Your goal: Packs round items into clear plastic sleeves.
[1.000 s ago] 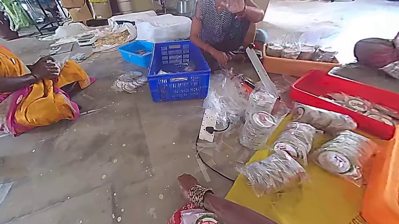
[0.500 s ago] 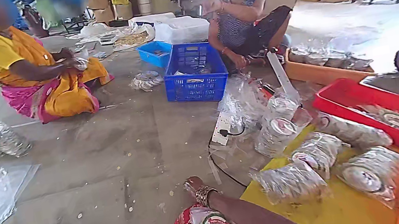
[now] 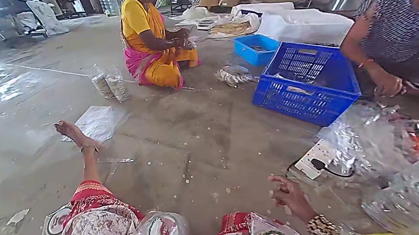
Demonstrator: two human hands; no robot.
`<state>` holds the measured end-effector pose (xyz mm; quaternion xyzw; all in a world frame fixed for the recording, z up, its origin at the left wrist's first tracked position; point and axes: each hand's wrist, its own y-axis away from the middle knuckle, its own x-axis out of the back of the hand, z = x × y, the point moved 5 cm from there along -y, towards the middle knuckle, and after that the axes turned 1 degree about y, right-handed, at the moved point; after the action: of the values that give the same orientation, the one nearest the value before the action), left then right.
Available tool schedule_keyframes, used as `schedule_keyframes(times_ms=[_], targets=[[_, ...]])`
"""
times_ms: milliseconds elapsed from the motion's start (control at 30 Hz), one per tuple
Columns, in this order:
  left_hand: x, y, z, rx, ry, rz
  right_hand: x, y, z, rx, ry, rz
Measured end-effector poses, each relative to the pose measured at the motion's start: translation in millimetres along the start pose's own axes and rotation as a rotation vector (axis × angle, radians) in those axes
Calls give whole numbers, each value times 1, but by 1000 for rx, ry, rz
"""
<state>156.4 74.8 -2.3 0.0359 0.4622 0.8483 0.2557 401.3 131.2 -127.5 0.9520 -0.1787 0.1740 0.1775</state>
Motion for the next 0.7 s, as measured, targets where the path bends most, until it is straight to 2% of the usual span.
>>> schedule_keyframes(times_ms=[33, 67, 100, 267, 400, 633, 700], targets=[[7, -57, -44, -196, -14, -157, 7, 11, -6, 27, -69, 19], [9, -96, -71, -298, -9, -219, 13, 22, -10, 57, -119, 42], [8, -113, -83, -330, 3, -229, 20, 32, -14, 86, -166, 66], [4, -114, -85, -320, 6, -184, 29, 91, -25, 130, -255, 96], [7, -116, -87, -294, -32, -133, 29, 129, -24, 188, -8, 179], [7, -113, -88, -298, -113, -86, 24, 178, -32, 233, 187, 247], [7, -112, -90, -316, -90, -69, 22, 187, -39, 316, 224, 292]])
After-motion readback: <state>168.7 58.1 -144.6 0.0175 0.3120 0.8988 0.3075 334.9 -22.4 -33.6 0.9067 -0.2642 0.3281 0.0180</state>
